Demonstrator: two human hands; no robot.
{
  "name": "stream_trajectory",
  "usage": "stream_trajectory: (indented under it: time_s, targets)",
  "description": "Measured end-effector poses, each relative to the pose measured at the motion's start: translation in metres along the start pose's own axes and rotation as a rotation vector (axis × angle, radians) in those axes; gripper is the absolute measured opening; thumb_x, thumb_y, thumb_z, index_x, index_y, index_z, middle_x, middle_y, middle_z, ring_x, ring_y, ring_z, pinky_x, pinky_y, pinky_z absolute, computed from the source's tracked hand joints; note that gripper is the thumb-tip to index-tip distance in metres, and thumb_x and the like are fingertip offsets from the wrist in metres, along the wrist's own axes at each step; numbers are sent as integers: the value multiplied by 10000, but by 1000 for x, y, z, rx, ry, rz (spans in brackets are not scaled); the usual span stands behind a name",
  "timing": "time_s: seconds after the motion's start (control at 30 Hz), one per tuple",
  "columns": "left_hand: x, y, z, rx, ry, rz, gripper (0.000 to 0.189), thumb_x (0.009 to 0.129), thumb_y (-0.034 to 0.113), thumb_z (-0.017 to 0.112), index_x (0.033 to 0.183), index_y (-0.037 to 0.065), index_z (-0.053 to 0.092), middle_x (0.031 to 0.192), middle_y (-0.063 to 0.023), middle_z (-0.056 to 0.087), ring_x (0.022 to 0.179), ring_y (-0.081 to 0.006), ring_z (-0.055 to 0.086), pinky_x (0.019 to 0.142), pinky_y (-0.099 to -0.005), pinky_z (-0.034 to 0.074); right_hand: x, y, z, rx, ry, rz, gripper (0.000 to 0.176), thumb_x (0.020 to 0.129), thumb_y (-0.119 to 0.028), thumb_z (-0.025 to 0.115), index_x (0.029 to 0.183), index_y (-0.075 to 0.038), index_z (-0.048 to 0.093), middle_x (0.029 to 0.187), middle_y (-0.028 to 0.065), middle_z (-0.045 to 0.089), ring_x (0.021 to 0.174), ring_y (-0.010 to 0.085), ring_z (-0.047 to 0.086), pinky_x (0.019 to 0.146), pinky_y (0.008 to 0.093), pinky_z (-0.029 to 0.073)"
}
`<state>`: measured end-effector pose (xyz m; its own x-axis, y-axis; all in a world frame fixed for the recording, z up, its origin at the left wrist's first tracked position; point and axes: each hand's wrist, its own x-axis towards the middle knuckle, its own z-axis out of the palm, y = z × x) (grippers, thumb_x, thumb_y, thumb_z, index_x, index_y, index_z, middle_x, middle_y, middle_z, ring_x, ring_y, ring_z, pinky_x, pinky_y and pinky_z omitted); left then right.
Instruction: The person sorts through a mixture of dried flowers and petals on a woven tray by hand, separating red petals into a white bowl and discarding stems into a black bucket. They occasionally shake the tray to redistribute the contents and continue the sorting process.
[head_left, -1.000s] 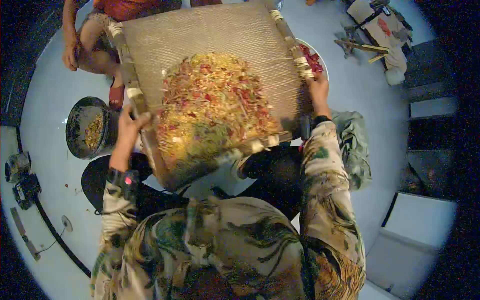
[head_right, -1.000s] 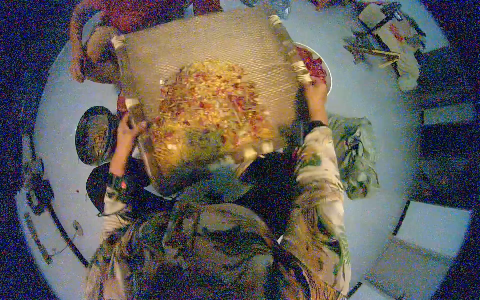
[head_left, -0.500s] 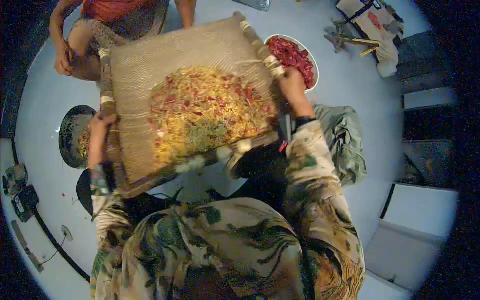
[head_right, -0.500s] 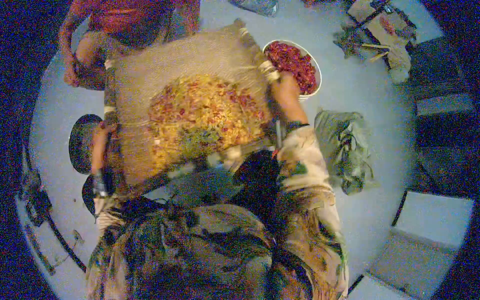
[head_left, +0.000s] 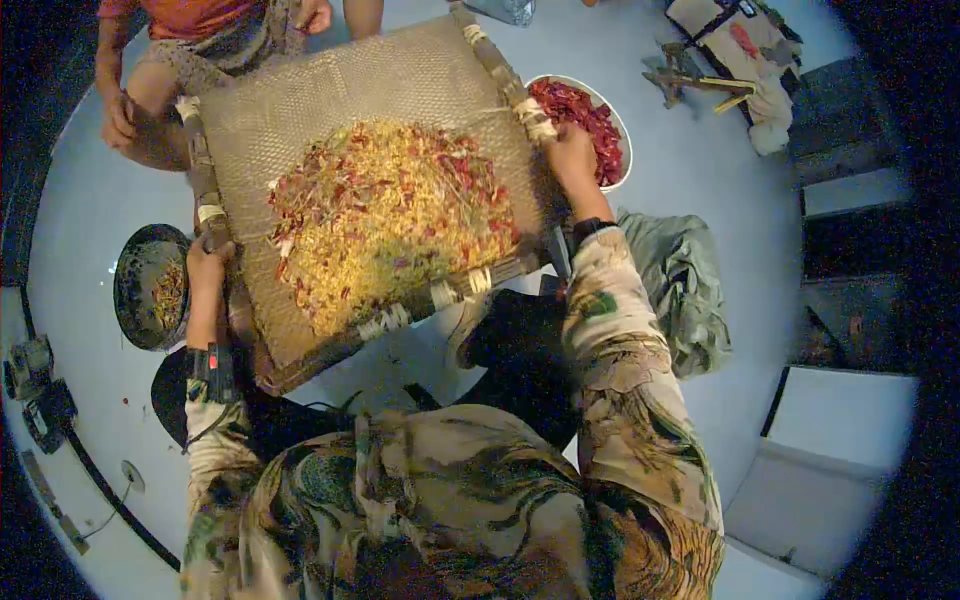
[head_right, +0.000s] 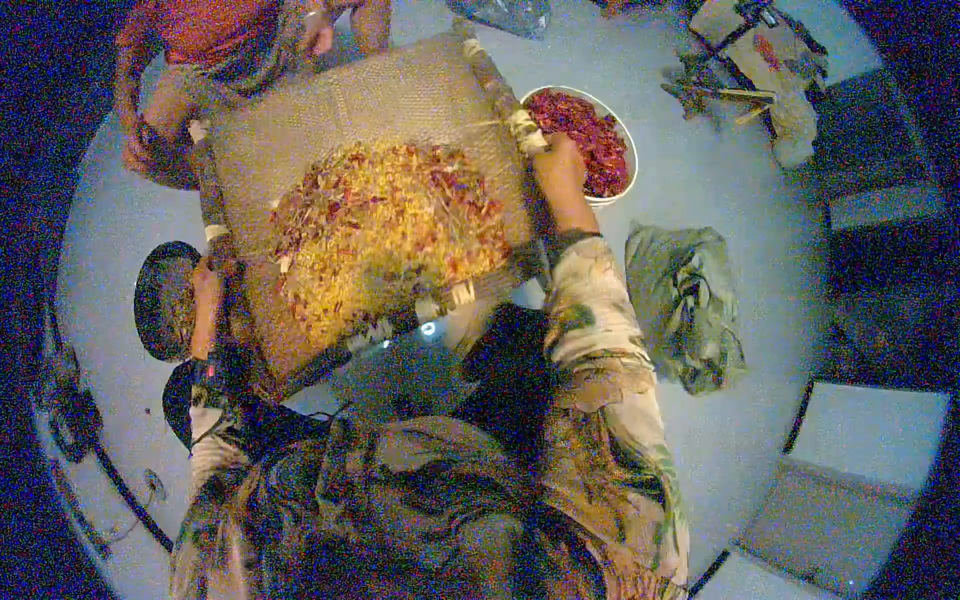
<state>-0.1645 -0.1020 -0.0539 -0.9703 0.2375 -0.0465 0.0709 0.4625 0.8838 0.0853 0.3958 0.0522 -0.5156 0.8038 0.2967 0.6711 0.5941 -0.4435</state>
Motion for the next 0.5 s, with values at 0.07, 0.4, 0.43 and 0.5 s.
stream_trajectory:
  time_s: [0.07, 0.4, 0.43, 0.5]
  targets:
    - [5, -4, 8, 70, 71, 22, 439, 670, 139, 681, 1037, -60, 543, 916, -135, 627, 836, -220, 573, 761, -306, 437, 4, 11, 7, -4, -26, 8, 287, 697, -258, 636, 890, -45, 647, 837, 190, 631, 799, 329, 616, 700, 396, 467]
    - [21, 19, 17, 237, -23, -34, 359, 670, 198, 655, 954, -8, 580, 911, -179, 626, 846, -305, 596, 756, -370, 441, 20, 43, 24, 86, -279, 28, 336, 683, -241, 683, 913, -4, 621, 877, 194, 629, 846, 321, 607, 752, 383, 451]
    - [16, 20, 18, 237, -12, -40, 369, 668, 195, 656, 965, -9, 575, 916, -180, 625, 849, -305, 596, 757, -371, 440, 19, 45, 26, 66, -268, 22, 337, 683, -244, 682, 911, -4, 620, 884, 199, 627, 850, 323, 606, 756, 384, 450]
    - [10, 25, 18, 238, 11, -52, 390, 666, 189, 658, 986, -11, 564, 925, -182, 623, 854, -305, 595, 759, -373, 439, 20, 46, 30, 29, -249, 9, 338, 683, -248, 680, 909, -4, 619, 899, 208, 621, 857, 327, 603, 764, 387, 450]
